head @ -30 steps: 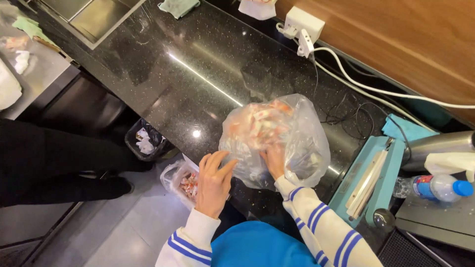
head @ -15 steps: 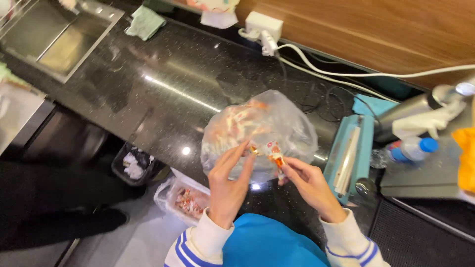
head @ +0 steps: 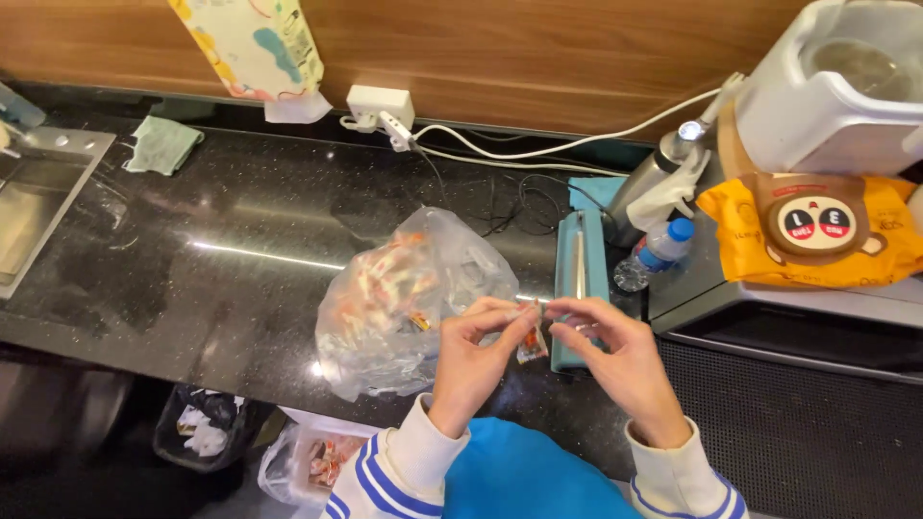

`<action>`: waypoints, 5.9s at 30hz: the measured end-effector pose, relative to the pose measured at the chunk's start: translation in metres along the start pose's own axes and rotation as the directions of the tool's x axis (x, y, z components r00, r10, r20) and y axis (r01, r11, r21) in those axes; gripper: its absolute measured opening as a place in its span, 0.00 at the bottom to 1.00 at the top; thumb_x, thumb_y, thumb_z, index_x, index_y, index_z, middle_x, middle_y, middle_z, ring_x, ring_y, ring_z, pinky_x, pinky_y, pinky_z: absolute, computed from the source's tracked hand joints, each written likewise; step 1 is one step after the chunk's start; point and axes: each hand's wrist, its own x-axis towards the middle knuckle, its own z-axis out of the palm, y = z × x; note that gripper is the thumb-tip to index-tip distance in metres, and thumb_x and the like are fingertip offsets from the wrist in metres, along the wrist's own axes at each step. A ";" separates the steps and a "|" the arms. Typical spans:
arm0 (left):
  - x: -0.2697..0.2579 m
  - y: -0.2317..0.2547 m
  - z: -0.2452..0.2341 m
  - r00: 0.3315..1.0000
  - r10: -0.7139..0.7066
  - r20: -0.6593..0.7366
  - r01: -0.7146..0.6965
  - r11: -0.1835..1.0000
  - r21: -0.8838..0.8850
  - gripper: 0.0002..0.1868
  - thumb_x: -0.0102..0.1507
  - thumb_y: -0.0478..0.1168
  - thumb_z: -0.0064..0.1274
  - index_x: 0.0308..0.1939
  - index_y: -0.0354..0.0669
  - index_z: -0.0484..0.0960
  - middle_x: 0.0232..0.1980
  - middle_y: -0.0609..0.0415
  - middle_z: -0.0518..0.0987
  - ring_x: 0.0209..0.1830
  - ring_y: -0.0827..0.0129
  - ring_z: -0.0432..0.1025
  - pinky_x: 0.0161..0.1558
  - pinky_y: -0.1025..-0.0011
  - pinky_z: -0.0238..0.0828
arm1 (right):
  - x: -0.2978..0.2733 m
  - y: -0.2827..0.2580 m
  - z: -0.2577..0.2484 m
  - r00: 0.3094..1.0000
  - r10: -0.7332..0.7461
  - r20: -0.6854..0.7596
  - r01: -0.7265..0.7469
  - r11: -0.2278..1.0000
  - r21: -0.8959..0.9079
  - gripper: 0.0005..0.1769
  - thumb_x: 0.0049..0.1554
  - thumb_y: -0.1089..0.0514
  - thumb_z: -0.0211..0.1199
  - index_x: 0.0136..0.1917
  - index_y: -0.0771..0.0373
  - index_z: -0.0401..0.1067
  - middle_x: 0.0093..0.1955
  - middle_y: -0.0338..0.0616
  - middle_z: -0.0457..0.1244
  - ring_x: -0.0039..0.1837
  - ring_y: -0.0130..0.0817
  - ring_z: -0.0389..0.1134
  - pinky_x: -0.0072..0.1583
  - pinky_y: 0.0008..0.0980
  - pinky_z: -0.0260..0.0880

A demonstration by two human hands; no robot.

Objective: Sealing individual plastic bags containing pastries using a manual heat sealer at a packaging station.

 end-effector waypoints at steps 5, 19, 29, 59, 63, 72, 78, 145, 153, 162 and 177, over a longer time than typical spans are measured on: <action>-0.009 0.004 0.019 0.974 0.163 0.157 -0.180 0.978 0.104 0.07 0.66 0.33 0.73 0.44 0.52 0.99 0.42 0.55 0.92 0.47 0.69 0.87 0.59 0.67 0.82 | 0.003 -0.005 -0.003 0.980 -0.195 -0.036 0.194 0.980 -0.033 0.08 0.58 0.66 0.82 0.52 0.64 0.90 0.47 0.44 0.77 0.50 0.27 0.76 0.58 0.32 0.83; 0.001 -0.016 0.031 0.985 -0.007 0.174 0.005 1.000 0.014 0.05 0.63 0.35 0.75 0.42 0.48 0.99 0.40 0.55 0.92 0.45 0.74 0.84 0.58 0.69 0.80 | 0.014 0.014 -0.014 0.962 -0.219 -0.164 0.200 0.972 -0.125 0.03 0.59 0.65 0.82 0.43 0.60 0.90 0.34 0.40 0.73 0.42 0.24 0.70 0.52 0.24 0.75; 0.008 -0.048 0.064 0.974 -0.177 0.138 0.196 0.971 -0.138 0.12 0.64 0.31 0.75 0.52 0.38 0.97 0.47 0.50 0.91 0.46 0.66 0.88 0.47 0.74 0.89 | 0.021 0.035 -0.009 0.859 -0.235 -0.456 0.154 0.966 -0.207 0.04 0.60 0.67 0.82 0.48 0.61 0.90 0.38 0.42 0.73 0.42 0.21 0.65 0.50 0.24 0.71; 0.119 -0.203 0.068 0.877 -0.391 0.279 0.243 0.863 0.444 0.32 0.68 0.47 0.62 0.79 0.52 0.83 0.38 0.68 0.82 0.29 0.78 0.63 0.39 0.71 0.65 | 0.009 0.141 0.002 0.955 -0.143 -0.260 -0.179 0.420 -0.889 0.10 0.68 0.59 0.64 0.50 0.58 0.63 0.48 0.48 0.55 0.35 0.46 0.65 0.39 0.44 0.71; 0.116 -0.206 0.070 0.886 -0.372 0.275 0.236 0.874 0.425 0.32 0.69 0.48 0.63 0.78 0.51 0.83 0.45 0.65 0.87 0.30 0.77 0.70 0.42 0.69 0.71 | 0.005 0.150 0.004 0.954 -0.152 -0.259 -0.173 0.426 -0.888 0.09 0.68 0.59 0.63 0.50 0.58 0.63 0.49 0.49 0.55 0.37 0.48 0.67 0.41 0.46 0.73; 0.117 -0.211 0.072 0.886 -0.381 0.266 0.254 0.876 0.410 0.32 0.68 0.45 0.64 0.79 0.52 0.83 0.45 0.65 0.85 0.30 0.77 0.65 0.40 0.71 0.68 | 0.001 0.162 0.007 0.952 -0.178 -0.249 -0.160 0.403 -0.901 0.09 0.69 0.59 0.64 0.50 0.58 0.63 0.48 0.47 0.54 0.36 0.45 0.66 0.40 0.44 0.74; 0.117 -0.216 0.072 0.889 -0.371 0.269 0.266 0.895 0.358 0.33 0.68 0.45 0.65 0.79 0.50 0.82 0.45 0.62 0.88 0.38 0.76 0.77 0.48 0.70 0.75 | 0.001 0.165 0.009 0.949 -0.200 -0.243 -0.151 0.387 -0.910 0.09 0.69 0.59 0.64 0.50 0.57 0.63 0.48 0.47 0.54 0.36 0.45 0.66 0.40 0.44 0.73; 0.114 -0.150 0.049 0.953 -0.269 0.137 0.238 0.949 0.207 0.29 0.67 0.43 0.69 0.73 0.52 0.87 0.45 0.58 0.89 0.35 0.75 0.76 0.36 0.69 0.82 | 0.013 0.114 -0.013 0.977 -0.072 -0.203 -0.156 0.417 -0.896 0.10 0.67 0.50 0.65 0.56 0.54 0.69 0.51 0.46 0.59 0.45 0.50 0.68 0.48 0.50 0.71; 0.081 -0.005 0.037 0.988 -0.117 0.105 0.118 0.993 -0.009 0.28 0.68 0.40 0.69 0.74 0.47 0.86 0.48 0.61 0.89 0.50 0.74 0.83 0.57 0.72 0.86 | 0.023 0.006 -0.002 0.963 -0.114 -0.243 -0.026 0.861 -0.509 0.36 0.68 0.51 0.66 0.87 0.55 0.67 0.75 0.49 0.59 0.78 0.42 0.64 0.79 0.45 0.65; 0.056 0.046 0.037 0.995 0.006 0.101 0.006 0.993 -0.119 0.28 0.68 0.39 0.68 0.74 0.45 0.85 0.54 0.54 0.87 0.52 0.71 0.85 0.59 0.72 0.89 | 0.011 -0.016 0.011 0.813 -0.560 -0.163 0.304 0.645 -0.701 0.32 0.72 0.61 0.65 0.86 0.69 0.66 0.81 0.58 0.63 0.81 0.51 0.65 0.75 0.46 0.71; 0.036 0.058 0.032 0.991 0.092 0.097 -0.076 0.985 -0.155 0.28 0.69 0.37 0.68 0.74 0.45 0.84 0.54 0.55 0.87 0.53 0.72 0.85 0.62 0.72 0.88 | -0.004 -0.032 0.019 0.760 -0.622 -0.187 0.381 0.660 -0.647 0.28 0.73 0.65 0.64 0.84 0.68 0.68 0.81 0.59 0.62 0.82 0.51 0.67 0.78 0.46 0.72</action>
